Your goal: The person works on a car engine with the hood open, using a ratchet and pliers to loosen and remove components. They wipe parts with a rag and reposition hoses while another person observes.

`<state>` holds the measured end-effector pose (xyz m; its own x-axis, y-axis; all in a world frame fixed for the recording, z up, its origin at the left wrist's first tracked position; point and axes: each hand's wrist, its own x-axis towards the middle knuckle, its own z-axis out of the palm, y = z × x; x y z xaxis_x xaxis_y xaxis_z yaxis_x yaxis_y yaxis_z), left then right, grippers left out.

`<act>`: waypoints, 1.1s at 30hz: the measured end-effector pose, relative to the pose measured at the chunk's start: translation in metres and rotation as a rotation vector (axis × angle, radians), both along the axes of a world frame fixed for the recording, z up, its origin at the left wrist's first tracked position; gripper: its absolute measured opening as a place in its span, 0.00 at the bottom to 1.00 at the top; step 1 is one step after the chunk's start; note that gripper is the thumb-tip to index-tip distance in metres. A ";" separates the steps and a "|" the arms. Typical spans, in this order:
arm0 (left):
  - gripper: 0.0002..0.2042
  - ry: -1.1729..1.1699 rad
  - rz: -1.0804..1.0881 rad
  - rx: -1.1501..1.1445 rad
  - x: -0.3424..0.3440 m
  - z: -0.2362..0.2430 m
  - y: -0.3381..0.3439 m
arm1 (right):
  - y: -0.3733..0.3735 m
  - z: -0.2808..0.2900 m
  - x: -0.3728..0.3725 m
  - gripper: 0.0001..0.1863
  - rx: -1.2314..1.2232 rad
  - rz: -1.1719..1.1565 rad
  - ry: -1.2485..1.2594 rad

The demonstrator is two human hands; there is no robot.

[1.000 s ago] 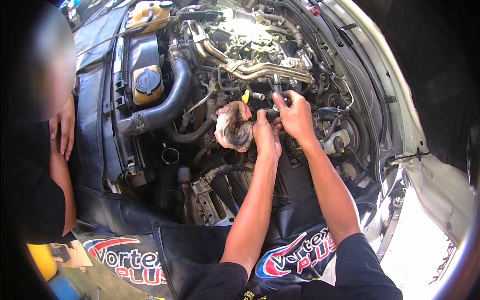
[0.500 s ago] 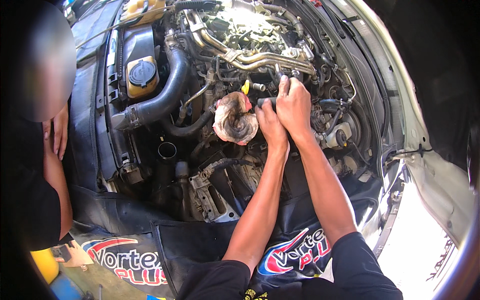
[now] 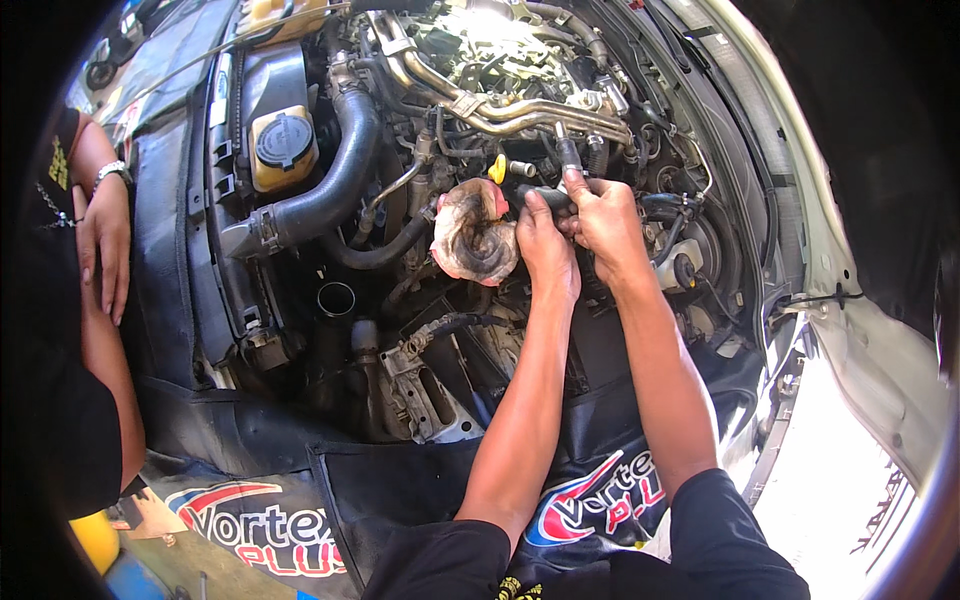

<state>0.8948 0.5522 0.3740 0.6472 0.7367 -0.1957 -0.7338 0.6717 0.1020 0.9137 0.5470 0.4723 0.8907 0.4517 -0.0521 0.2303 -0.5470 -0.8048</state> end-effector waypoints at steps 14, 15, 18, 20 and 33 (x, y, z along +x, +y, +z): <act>0.20 0.182 -0.054 0.066 0.001 0.008 0.005 | 0.013 -0.011 0.002 0.21 -0.143 -0.062 -0.466; 0.20 0.111 -0.094 0.026 -0.001 0.008 0.007 | 0.013 -0.010 0.001 0.21 -0.160 -0.063 -0.497; 0.23 0.029 -0.220 -0.087 -0.010 0.008 0.025 | 0.028 0.004 -0.021 0.22 -0.282 -0.029 -0.517; 0.17 -0.017 -0.240 -0.047 -0.008 0.006 0.031 | 0.030 -0.009 -0.014 0.22 -0.258 -0.104 -0.561; 0.24 -0.018 -0.271 -0.054 -0.004 0.009 0.039 | 0.046 0.019 -0.010 0.18 -0.369 -0.070 -0.581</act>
